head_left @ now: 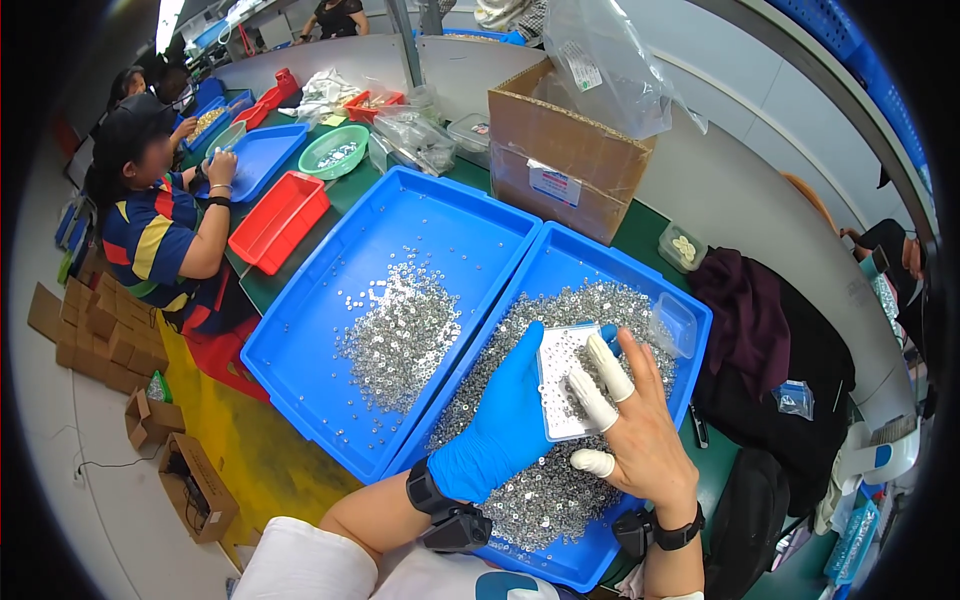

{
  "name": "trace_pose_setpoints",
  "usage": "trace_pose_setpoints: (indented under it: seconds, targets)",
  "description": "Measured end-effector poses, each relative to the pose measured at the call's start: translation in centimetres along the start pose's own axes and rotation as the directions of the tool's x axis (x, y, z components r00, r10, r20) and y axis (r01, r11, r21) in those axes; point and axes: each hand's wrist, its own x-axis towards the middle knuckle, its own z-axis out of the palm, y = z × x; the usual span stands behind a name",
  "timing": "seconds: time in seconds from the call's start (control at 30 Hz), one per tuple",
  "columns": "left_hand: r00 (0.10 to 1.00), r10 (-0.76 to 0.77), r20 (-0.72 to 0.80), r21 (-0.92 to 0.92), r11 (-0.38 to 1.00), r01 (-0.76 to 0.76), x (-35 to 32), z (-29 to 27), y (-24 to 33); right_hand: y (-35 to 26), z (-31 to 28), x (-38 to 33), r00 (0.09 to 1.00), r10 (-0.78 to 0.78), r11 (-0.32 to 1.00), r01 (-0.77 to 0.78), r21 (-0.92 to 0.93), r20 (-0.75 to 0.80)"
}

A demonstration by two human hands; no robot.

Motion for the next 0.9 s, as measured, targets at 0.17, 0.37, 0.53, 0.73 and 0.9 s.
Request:
trace_pose_setpoints:
  seconds: [0.17,0.37,0.53,0.73,0.9]
  targets:
    - [0.999,0.003,-0.055,0.036,0.999,-0.001,-0.1,0.7,-0.1,0.0,-0.2,0.1,0.999,-0.022,0.999,0.024,-0.040,0.035]
    - [1.000,-0.001,-0.029,0.005,1.000,0.001,0.1,0.4,-0.2,0.3,0.0,-0.1,1.000,0.002,1.000,-0.001,0.015,-0.028]
    - [0.998,0.023,-0.056,0.039,0.999,-0.020,-0.1,0.8,-0.2,0.1,0.0,0.0,1.000,0.000,1.000,0.000,-0.002,-0.003]
    - [0.995,0.024,-0.096,0.074,0.997,-0.017,-0.1,0.7,-0.4,-0.5,-0.2,0.2,0.999,-0.022,1.000,0.022,-0.020,0.033]
    - [1.000,0.003,0.002,-0.034,0.999,-0.003,0.1,-0.3,-0.9,-1.1,0.0,0.3,0.997,-0.047,0.999,0.048,-0.018,0.062]
